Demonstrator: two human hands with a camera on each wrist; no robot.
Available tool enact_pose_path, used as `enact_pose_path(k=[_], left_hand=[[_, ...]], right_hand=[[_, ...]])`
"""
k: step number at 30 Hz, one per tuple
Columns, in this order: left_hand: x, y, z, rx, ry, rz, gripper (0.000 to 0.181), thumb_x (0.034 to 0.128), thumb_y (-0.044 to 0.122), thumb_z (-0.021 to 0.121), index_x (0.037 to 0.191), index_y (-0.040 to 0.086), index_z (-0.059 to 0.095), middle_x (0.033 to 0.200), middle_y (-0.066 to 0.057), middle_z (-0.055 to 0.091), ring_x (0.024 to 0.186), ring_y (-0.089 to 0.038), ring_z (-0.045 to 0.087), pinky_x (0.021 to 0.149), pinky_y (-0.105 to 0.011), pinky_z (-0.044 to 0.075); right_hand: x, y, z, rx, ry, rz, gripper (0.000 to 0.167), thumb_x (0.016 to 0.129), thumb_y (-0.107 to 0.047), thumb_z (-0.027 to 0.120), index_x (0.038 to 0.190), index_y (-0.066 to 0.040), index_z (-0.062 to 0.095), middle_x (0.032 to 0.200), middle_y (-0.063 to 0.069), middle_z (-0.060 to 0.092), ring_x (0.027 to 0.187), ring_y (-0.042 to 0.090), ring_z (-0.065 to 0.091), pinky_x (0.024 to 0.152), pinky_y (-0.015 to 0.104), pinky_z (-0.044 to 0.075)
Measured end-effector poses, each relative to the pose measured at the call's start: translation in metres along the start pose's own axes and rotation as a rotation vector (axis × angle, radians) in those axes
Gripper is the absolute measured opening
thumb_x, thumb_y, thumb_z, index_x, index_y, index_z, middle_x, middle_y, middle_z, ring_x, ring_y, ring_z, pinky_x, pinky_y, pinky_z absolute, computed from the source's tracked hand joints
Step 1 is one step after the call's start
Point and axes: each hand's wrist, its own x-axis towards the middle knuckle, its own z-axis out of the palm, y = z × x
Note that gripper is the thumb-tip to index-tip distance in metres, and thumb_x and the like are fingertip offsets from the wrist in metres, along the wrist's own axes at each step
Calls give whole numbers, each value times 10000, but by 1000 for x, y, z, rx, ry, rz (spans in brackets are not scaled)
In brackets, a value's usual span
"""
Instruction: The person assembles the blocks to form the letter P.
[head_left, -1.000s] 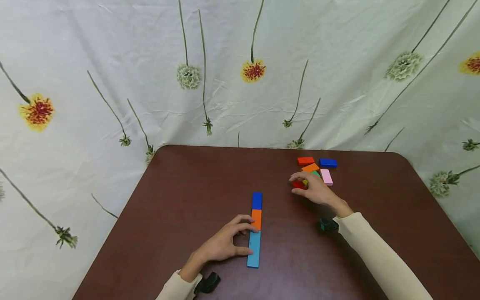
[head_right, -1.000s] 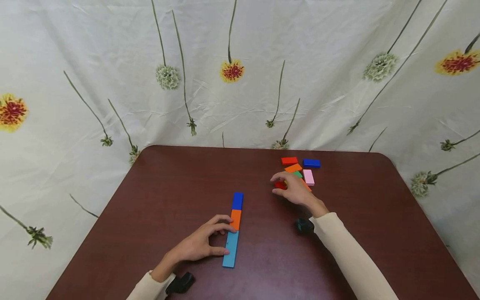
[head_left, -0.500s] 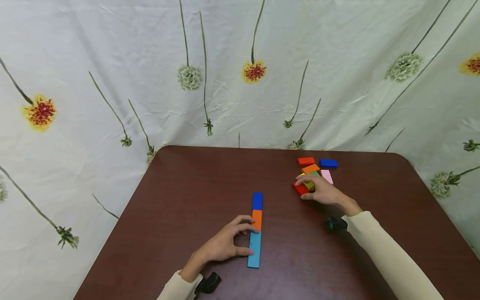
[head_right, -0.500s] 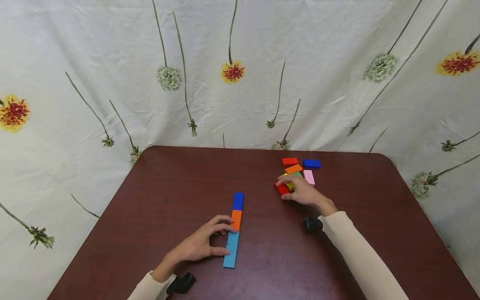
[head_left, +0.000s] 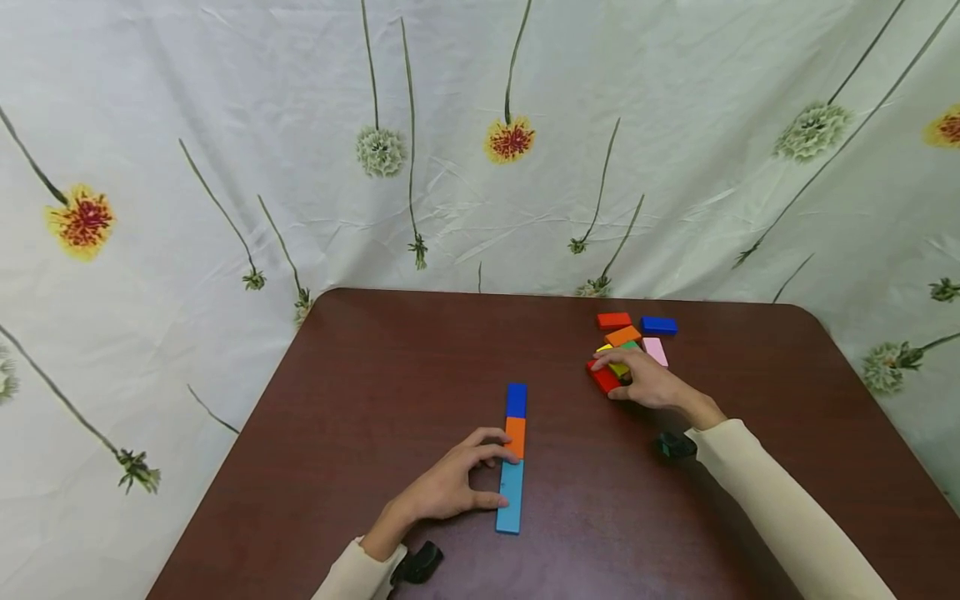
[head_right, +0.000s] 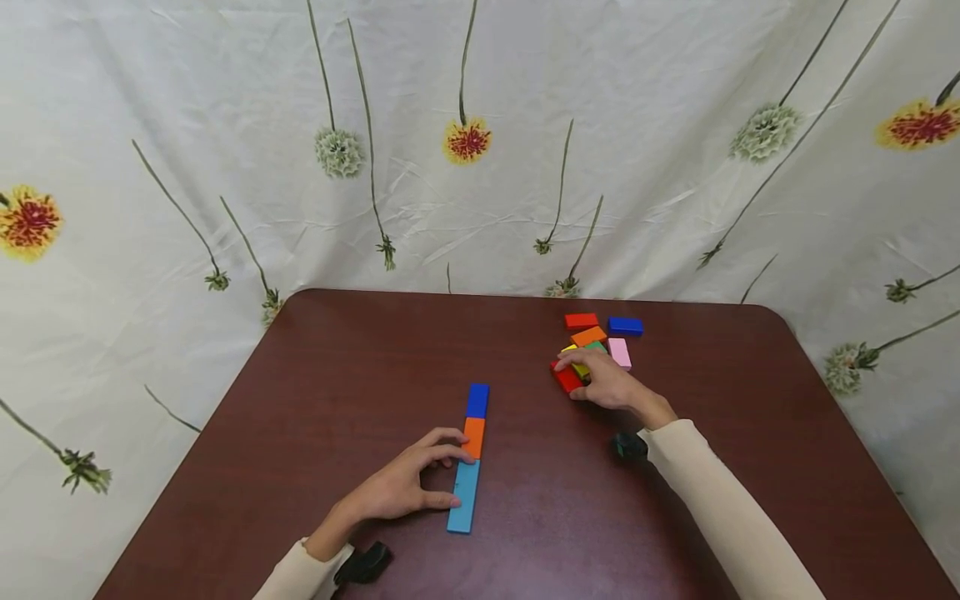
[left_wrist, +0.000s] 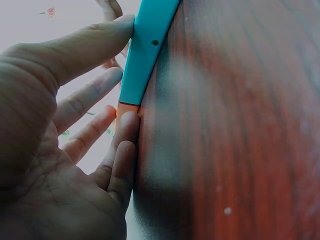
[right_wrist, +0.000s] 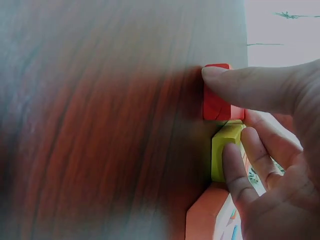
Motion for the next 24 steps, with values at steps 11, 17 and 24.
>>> enact_pose_path(k=[11,17,24], left_hand=[[0,1,1,-7,3,1,445,887,262,787,1294,157,641,1474,-42,418,1172,-208,543,1025,-326,469],[-1,2,1,-10,3,3,442,890,258,783,1295,156,639,1478,-48,413,1177,-213,541,1027,-330,468],[-1,3,1,-11,7,-4,439,887,260,787,1290,161,643,1472,-41,419,1169,-210,543,1022,-331,469]], right_hand=[[1,-4,3,-66,73,18,391,799,-131,853,1150,-49,703,1316,204,627,1208,439,506,1017,602,422],[5,-7,5,-65,94,23,388,805,-179,854,1141,-67,698,1272,163,649,1169,393,542,1030,599,409],[13,-15,8,-25,125,13,377,810,-186,853,1122,-54,687,1210,144,673,1116,349,591,1003,555,466]])
